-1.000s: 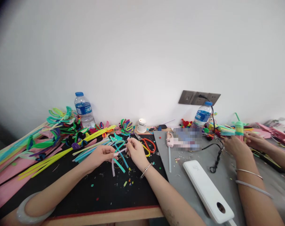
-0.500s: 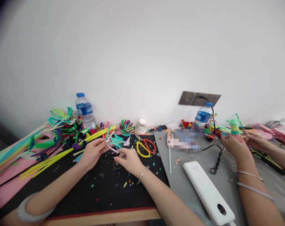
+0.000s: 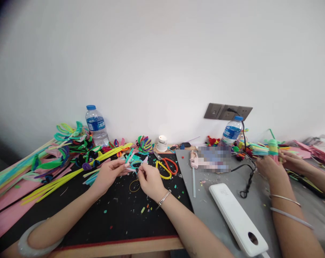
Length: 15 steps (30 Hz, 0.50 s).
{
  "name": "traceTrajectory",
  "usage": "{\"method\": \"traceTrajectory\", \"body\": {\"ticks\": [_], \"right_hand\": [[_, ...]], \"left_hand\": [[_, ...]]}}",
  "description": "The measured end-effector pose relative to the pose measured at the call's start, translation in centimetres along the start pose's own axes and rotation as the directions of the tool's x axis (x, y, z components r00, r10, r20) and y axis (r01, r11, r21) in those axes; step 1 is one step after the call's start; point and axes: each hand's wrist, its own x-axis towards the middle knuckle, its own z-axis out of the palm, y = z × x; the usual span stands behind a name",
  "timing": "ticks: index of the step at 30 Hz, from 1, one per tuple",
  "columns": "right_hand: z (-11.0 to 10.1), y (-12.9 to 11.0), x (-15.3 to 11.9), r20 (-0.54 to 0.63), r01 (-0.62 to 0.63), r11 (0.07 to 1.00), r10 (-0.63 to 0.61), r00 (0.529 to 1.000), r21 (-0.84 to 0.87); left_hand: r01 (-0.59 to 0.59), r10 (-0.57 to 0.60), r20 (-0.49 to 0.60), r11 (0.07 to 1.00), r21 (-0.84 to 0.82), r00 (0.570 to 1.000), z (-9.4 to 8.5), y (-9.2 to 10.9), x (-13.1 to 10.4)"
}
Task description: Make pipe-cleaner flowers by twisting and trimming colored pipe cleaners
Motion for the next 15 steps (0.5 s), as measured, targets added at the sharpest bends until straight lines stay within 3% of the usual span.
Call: {"method": "traceTrajectory", "body": {"ticks": [2,5,15], "right_hand": [[-0.4,0.0,0.0,-0.06,0.068,0.992,-0.075,0.995,-0.109],[-0.8,0.2,0.2,-0.102,0.051,0.986,-0.068,0.993,-0.158],[-0.9,1.1,1.0,-0.08,-0.086,0.996,0.088,0.993,0.027]], "left_hand": [[-0.013,0.011,0.036,0.997,0.071,0.999,0.1,0.2,-0.1],[-0.036,0.03,0.056,0.992,0.119,0.998,0.2,0.3,-0.1],[0.02,-0.032,0.078,0.989,0.15,0.996,-0.2,0.7,0.0]]}}
